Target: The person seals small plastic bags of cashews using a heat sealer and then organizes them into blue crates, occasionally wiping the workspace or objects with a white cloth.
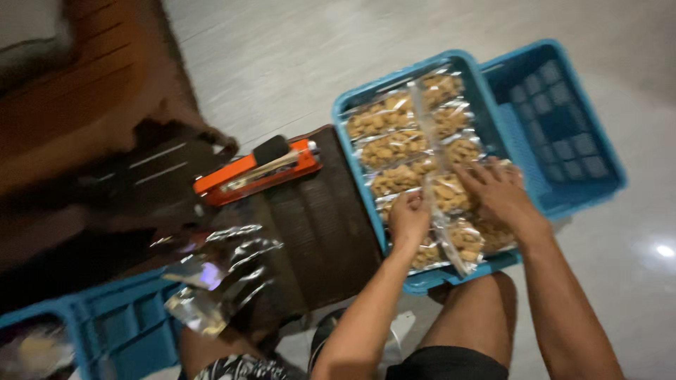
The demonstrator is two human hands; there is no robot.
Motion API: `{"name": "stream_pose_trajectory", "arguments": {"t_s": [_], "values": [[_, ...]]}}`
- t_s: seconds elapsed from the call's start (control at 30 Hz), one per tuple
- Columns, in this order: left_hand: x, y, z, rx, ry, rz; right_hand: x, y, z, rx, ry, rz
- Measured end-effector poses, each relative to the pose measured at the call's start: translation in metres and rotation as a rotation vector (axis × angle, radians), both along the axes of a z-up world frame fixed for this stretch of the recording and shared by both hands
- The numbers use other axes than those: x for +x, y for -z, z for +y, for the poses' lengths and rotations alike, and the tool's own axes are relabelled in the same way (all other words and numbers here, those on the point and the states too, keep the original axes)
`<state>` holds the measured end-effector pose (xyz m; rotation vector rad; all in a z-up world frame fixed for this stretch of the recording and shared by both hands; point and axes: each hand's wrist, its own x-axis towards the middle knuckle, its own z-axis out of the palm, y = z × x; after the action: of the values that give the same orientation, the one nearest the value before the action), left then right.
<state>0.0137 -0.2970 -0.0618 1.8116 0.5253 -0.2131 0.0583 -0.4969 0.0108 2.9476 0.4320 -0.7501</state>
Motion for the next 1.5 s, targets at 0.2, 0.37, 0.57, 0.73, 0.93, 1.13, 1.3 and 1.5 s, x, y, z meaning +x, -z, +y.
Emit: {"name": "stream_pose_trajectory", "arguments": {"t_s": [0.2,0.37,0.57,0.73,0.93,1.13,1.3,1.5], "values": [[0.021,-0.090,0.054,-0.098,-0.201,-0.327,0.011,-0.029,0.053,0.208,0.040,-0.116],[0.014,-0.167,0.135,-0.253,-0.339,-0.321,0.003,-0.078,0.185,0.905,-0.013,-0.119],[-0.031,-0.213,0.265,-0.134,-0.599,-0.544,-0.046,-0.095,0.359,1.017,-0.272,0.112],[-0.067,-0.217,0.344,-0.117,-0.761,-0.501,-0.083,-0.074,0.443,0.955,-0.411,-0.087],[-0.085,-0.198,0.366,-0.081,-0.789,-0.464,-0.066,-0.048,0.413,0.865,-0.212,-0.063],[-0.068,-0.165,0.319,0.191,-0.357,-0.579,0.020,-0.038,0.298,1.016,0.198,0.259],[-0.059,-0.130,0.298,-0.269,0.127,-0.084,0.046,-0.085,0.281,0.800,0.513,0.411],[-0.051,-0.075,0.276,-0.593,-0.181,-0.023,0.055,-0.104,0.294,0.714,0.159,0.001]]}}
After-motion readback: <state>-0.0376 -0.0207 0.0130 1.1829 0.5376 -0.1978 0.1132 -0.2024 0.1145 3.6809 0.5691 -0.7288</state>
